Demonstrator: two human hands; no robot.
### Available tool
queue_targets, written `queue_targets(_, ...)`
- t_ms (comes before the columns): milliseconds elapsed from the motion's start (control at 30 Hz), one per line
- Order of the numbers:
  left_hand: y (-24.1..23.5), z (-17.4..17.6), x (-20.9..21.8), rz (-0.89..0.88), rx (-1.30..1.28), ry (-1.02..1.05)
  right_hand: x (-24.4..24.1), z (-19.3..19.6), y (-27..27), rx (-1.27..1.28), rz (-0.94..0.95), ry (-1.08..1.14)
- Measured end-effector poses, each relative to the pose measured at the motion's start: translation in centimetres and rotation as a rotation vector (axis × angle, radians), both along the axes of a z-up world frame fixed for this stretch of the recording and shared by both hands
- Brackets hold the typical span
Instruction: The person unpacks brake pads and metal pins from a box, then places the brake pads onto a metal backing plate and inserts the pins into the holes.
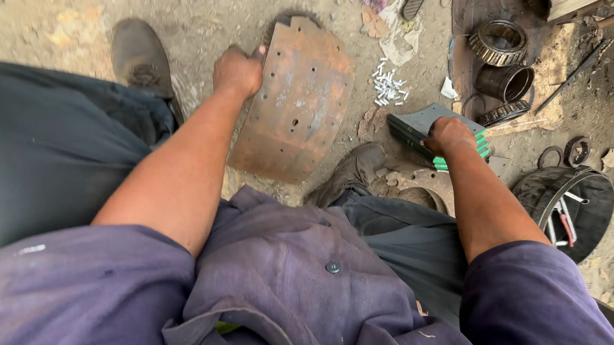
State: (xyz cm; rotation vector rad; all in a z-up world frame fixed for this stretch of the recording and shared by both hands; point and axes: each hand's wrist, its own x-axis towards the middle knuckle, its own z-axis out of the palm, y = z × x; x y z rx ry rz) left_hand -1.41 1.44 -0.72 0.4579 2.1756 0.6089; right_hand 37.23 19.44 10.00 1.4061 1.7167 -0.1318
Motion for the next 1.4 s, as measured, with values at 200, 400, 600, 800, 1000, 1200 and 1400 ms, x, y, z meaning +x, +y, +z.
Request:
queue_targets(200, 0.2, 1.5, 0.1, -0.01, -0.044, -0.08, 0.5, -0.4, 0.5, 0.017, -0.035, 0.002)
queue_targets(400, 0.3, 1.3, 0.1, -0.031, -0.037, -0.047, 1.6, -1.1, 1.9, 0.001, -0.051, 0.027)
queue_targets(600, 0.8, -0.5, 0.4, -0.047, -0.02, -0.01, 3.6, -2.2, 1.6, -0.024, -0.041, -0.016)
queue_targets(800, 0.4, -1.2, 0.6, -0.13, -0.001, 0.047, 9.3, -4.5, 4.8, 0.087, -0.238, 0.146)
queue_targets(1000, -0.9, -1.2, 0.0, -0.099, 0.02, 0.014, 17.6, -7.8, 10.3, 0.304, -0.295, 0.231)
queue_targets(1200, -0.5, 0.1, -0.4, -0.07, -0.005, 0.044, 16.9, -9.0, 10.4, 0.376, -0.465, 0.21)
queue_targets(1400, 0.1, -0.6, -0.2, -0.052, -0.013, 0.051, 12.4, -6.7, 9.4, 0.492, -0.498, 0.315)
